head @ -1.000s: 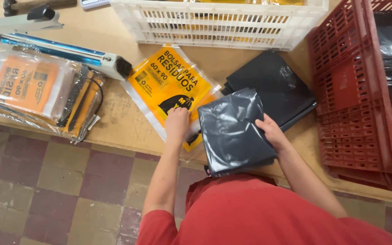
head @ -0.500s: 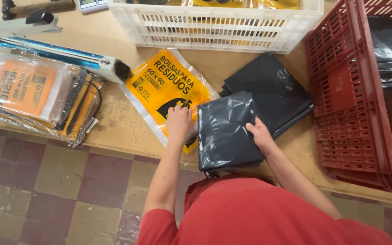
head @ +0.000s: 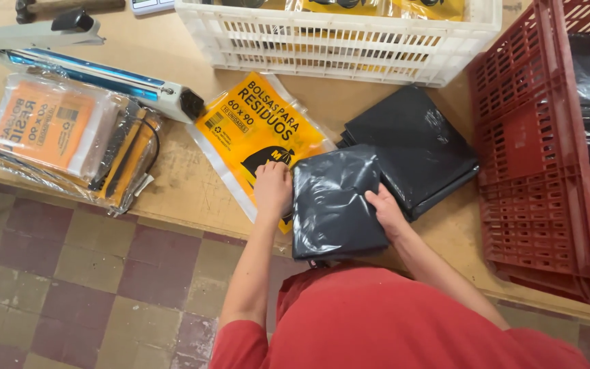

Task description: The person repeatedly places folded black trash bags into yellow-and-white labeled plastic packaging, seals the packages, and stacks them in a white crate. The person also moves a stack of black bags from a red basket onto the table and continues the packaging cycle.

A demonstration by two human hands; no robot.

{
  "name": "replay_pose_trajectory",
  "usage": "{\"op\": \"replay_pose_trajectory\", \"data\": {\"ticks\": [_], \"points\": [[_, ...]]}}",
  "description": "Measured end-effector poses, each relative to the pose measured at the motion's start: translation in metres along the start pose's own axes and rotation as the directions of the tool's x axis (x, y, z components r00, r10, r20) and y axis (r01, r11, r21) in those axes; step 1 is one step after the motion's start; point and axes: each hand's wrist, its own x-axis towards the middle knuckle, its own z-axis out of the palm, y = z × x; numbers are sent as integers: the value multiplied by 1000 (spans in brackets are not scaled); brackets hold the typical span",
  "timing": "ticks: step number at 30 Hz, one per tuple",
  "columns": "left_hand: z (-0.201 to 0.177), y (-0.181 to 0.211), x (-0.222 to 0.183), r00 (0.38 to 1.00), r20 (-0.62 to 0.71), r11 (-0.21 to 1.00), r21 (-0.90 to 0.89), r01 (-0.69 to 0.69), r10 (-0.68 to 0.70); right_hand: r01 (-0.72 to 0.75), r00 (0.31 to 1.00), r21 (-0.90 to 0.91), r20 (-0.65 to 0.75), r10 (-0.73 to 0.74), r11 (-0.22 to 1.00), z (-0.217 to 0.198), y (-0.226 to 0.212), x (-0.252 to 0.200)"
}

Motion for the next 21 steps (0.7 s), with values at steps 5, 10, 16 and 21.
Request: {"op": "replay_pose_trajectory", "data": {"ticks": [5, 10, 16, 21], "points": [[23, -17, 2, 993, -103, 997, 54, -56, 62, -88, 985, -214, 124, 116, 973, 42, -13, -3], [32, -32, -5, 947, -210, 970, 84, -230, 243, -30, 991, -471, 101, 87, 882, 70, -13, 22], [8, -38, -35, 905, -254, 935, 191, -298, 341, -5, 995, -471, -90, -42, 882, 78, -19, 99], [9, -74, -72, 900, -426, 919, 384, 91, 89, -86, 993, -652, 3, 115, 753, 89, -44, 114]]}}
